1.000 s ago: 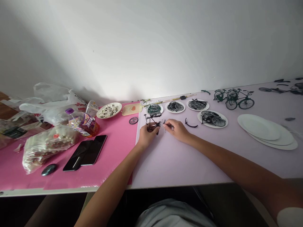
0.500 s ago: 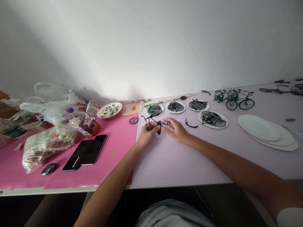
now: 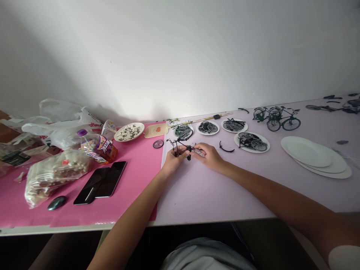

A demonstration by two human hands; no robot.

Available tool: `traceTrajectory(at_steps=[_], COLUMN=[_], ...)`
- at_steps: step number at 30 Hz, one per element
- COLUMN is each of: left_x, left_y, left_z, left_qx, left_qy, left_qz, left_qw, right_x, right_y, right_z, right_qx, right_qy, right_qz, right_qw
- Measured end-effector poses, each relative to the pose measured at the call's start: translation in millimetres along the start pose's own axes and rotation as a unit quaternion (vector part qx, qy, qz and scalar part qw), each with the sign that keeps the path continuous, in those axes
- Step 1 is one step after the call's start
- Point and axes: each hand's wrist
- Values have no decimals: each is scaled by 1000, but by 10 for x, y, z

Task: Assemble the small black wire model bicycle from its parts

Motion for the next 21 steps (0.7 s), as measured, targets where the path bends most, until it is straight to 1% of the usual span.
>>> traceTrajectory(at_steps=[2, 4, 8, 10, 12, 14, 17, 21], left_x=[37, 76, 115, 108, 96, 90, 91, 61], left_y=[12, 22, 27, 24, 20, 19, 11, -20], left_z=[-5, -12, -27, -29, -23, -8, 30, 73], left_qx=[-11, -20, -14, -5, 4, 4, -33, -119], left_qy=[-9, -12, -13, -19, -16, 2, 31, 91], left_qz=[-10, -19, -12, -12, -20, -27, -28, -6], left_qw=[1000, 1000, 1000, 1000, 1000, 1000, 999, 989], right_x=[8, 23, 37, 25, 1, -27, -60, -76], right_y=[5, 9, -6, -21, -32, -36, -32, -21], right_z=[10, 12, 11, 20, 37, 55, 75, 80], right_qx=[-13, -13, 46, 64, 55, 33, -6, -41], right_qy=[-7, -6, 18, 14, 0, -12, -18, -25], right_qz=[-6, -4, 10, 17, 12, -6, -34, -48], right_qw=[1000, 1000, 999, 998, 998, 999, 999, 998])
Point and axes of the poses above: each hand's wrist, its own y-axis towards the middle knuckle, its own z-axis out of the palm, x = y × z, and after that the axes turned 2 degrees about y, right-handed
